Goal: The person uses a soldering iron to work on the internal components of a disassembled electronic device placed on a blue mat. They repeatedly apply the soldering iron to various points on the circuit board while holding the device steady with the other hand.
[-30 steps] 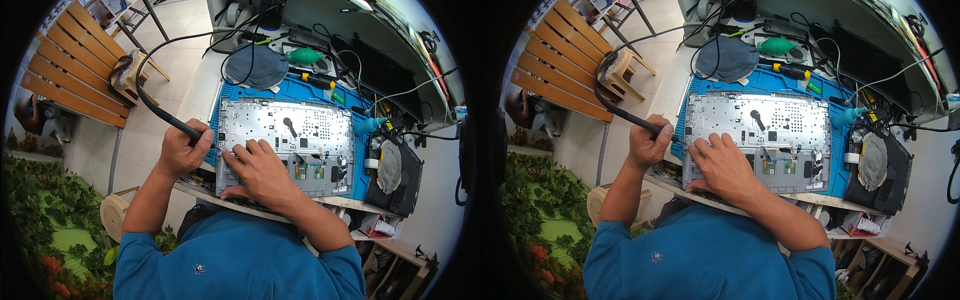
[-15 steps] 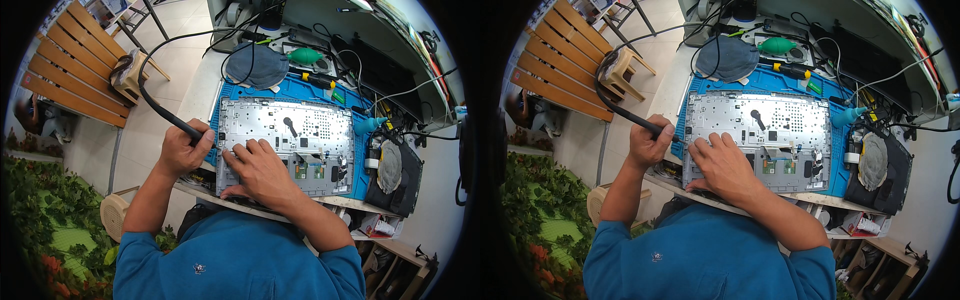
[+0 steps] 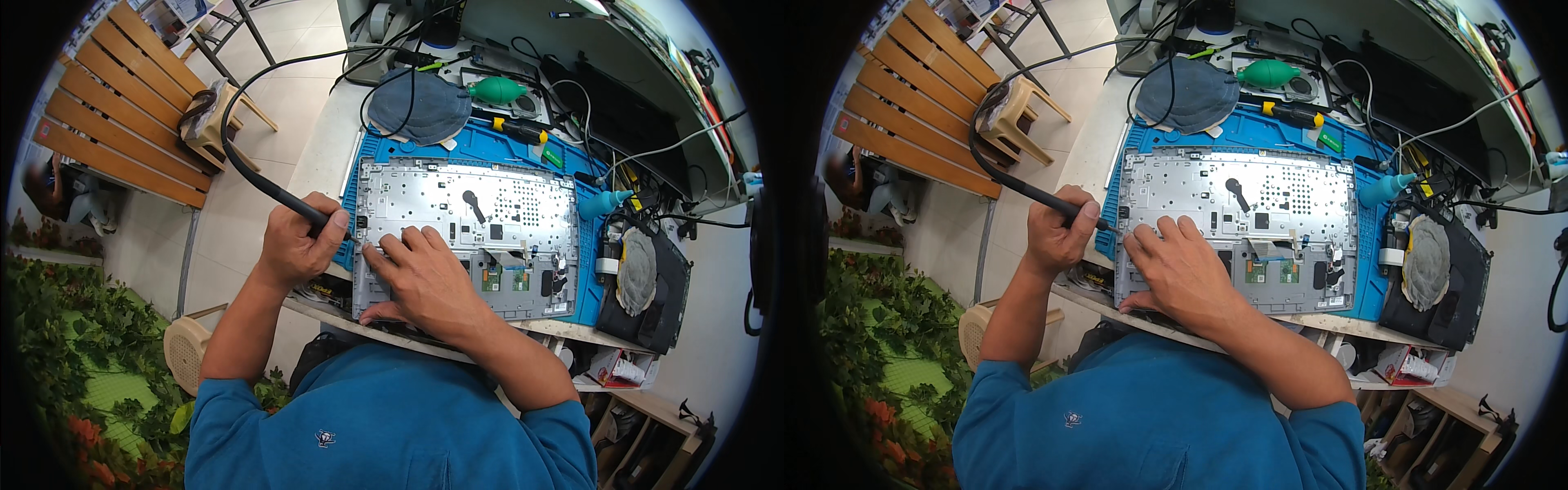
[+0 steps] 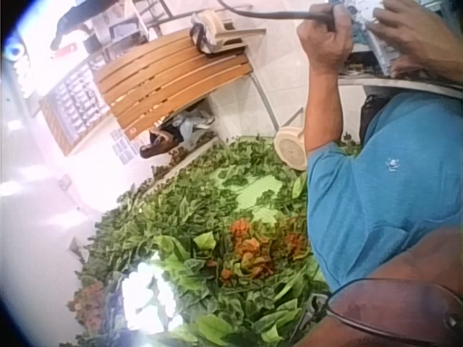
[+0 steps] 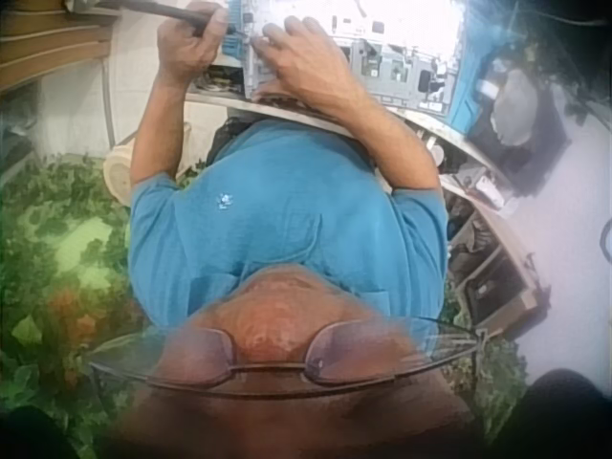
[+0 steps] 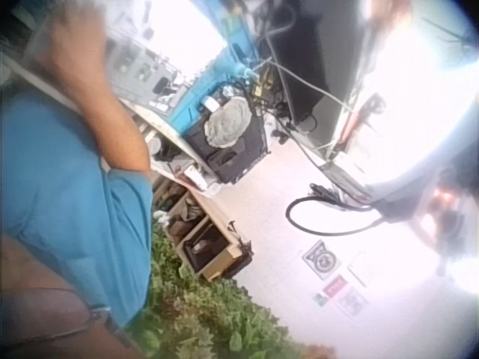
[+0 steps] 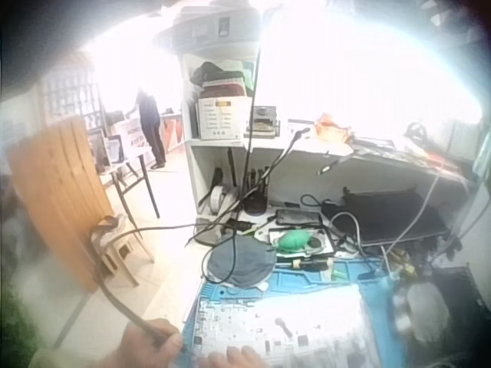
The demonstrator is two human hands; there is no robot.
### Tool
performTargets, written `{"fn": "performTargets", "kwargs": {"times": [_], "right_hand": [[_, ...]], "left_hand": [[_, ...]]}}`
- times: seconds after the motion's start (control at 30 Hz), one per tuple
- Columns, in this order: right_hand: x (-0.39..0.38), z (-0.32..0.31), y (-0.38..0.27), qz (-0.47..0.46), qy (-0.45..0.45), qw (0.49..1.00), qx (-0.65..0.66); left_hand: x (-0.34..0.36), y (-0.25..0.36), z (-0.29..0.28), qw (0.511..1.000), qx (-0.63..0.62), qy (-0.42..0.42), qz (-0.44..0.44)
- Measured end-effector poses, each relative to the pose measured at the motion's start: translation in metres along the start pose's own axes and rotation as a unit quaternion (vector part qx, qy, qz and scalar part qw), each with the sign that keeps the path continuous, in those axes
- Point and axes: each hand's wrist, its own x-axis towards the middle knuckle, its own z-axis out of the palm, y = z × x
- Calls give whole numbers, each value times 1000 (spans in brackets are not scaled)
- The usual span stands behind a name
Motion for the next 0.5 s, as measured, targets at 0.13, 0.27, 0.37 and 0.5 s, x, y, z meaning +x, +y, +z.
{"fn": "performTargets", "kwargs": {"times": [0.13,0.27,0.37,0.5], "right_hand": [[0,-1,0,0,2,1000,-1],[0,-1,-1,3,0,1000,0],[0,-1,-1,3,-1,1000,-1],[0,-1,-1,2,1,1000,0]], "left_hand": [[1,3,0,1000,2,-6,-7],[1,3,0,1000,5,-4,-3],[1,2,0,1000,11,-5,-2],[1,0,0,1000,6,-6,0]]}}
